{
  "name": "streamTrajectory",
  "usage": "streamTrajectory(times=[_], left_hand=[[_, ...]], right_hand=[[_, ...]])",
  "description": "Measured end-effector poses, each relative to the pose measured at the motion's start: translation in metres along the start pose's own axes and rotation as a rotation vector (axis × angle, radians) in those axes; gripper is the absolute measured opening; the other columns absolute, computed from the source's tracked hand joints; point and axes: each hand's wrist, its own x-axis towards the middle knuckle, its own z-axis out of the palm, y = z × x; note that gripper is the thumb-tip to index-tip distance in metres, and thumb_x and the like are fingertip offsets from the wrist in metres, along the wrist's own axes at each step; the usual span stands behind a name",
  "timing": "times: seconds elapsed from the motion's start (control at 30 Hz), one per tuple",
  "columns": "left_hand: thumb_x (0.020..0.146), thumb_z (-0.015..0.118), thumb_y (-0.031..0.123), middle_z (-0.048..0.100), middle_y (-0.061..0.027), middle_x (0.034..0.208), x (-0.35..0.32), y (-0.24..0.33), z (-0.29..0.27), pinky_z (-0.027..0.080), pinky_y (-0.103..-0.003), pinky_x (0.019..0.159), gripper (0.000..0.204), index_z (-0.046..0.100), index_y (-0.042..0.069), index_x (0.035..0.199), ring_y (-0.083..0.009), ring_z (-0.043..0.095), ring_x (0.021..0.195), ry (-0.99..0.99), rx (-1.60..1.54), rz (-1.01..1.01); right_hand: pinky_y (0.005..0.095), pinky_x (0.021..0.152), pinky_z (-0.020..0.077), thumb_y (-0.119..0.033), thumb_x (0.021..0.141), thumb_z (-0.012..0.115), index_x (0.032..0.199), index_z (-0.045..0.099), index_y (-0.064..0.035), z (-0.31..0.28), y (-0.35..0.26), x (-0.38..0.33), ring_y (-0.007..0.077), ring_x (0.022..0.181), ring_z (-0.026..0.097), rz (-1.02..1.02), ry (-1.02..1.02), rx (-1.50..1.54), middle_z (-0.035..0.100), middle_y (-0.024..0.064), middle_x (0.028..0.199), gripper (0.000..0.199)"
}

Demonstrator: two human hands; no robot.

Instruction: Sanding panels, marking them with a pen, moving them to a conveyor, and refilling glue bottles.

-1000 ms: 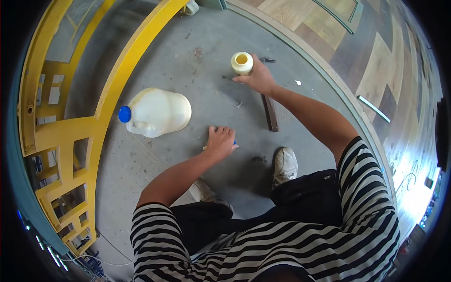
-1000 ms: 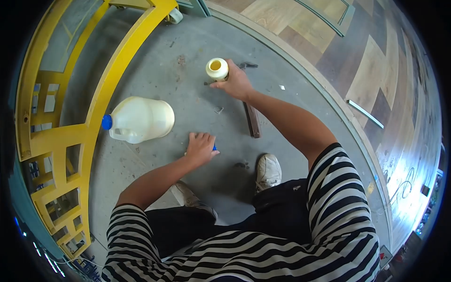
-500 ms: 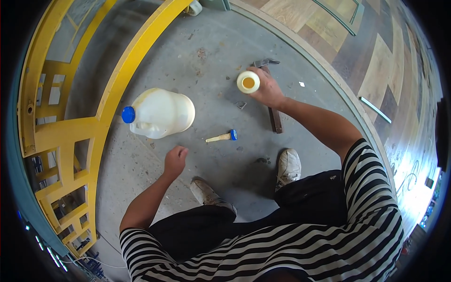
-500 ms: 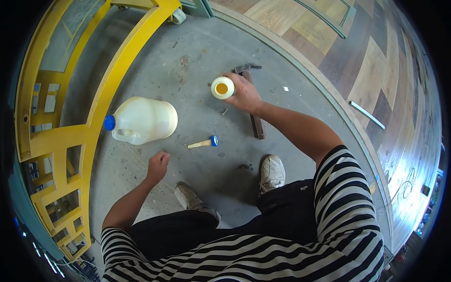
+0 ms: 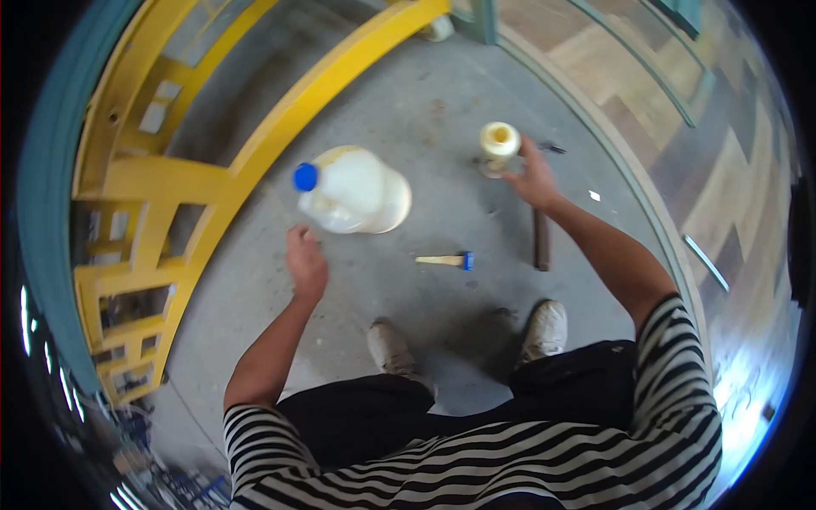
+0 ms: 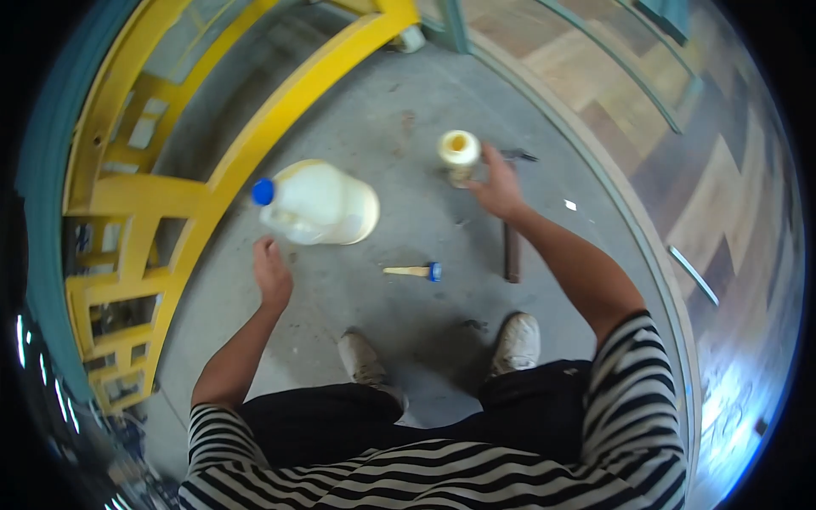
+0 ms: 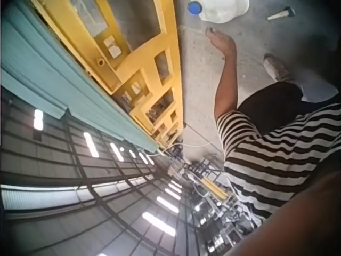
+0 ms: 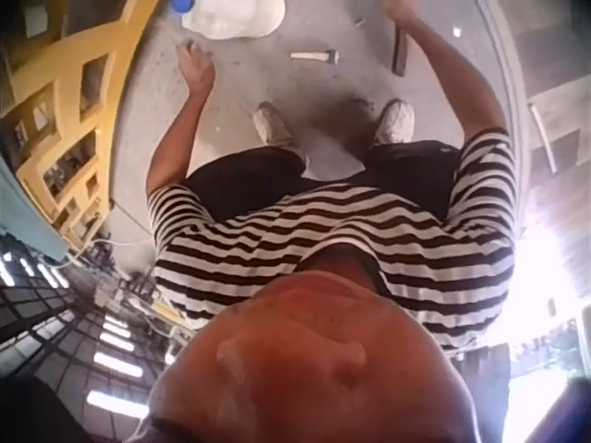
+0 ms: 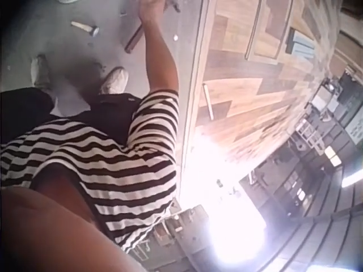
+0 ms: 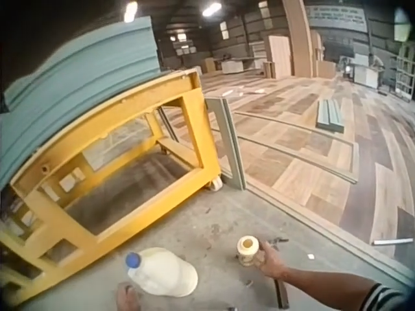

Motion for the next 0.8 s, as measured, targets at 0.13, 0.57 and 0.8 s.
streamTrajectory(times=[0.13,0.57,0.8], left_hand=[[0.092,0.056,0.008,0.056,-0.0135,0.096,0.023,0.029,0.010,0.045,-0.034,0.079,0.031,0.049,-0.002,0.120,-0.0224,0.055,0.088,0.032,-0.108,0.043],[0.092,0.054,0.013,0.058,-0.0184,0.094,0.065,0.050,0.052,0.042,-0.041,0.083,0.020,0.053,0.000,0.107,-0.0331,0.056,0.089,-0.060,-0.036,0.235],[0.088,0.057,0.010,0.060,-0.0259,0.102,0.074,0.071,0.069,0.045,-0.048,0.078,0.031,0.052,0.001,0.118,-0.0453,0.057,0.094,-0.080,-0.278,0.236]], right_hand=[[0.0384,0.085,0.0496,-0.003,0.087,0.058,0.131,0.048,-0.0057,-0.032,0.047,-0.013,0.0294,0.108,0.060,-0.081,0.263,-0.215,0.060,0.0154,0.119,0.045],[0.0444,0.073,0.0518,-0.034,0.083,0.068,0.103,0.063,-0.0052,0.018,-0.251,0.030,0.0364,0.086,0.064,-0.628,-0.200,-0.256,0.064,0.0164,0.096,0.036],[0.0443,0.075,0.0529,-0.041,0.085,0.065,0.089,0.068,-0.0008,0.017,-0.272,0.062,0.0360,0.085,0.066,-0.403,-0.307,-0.415,0.068,0.0191,0.085,0.041]])
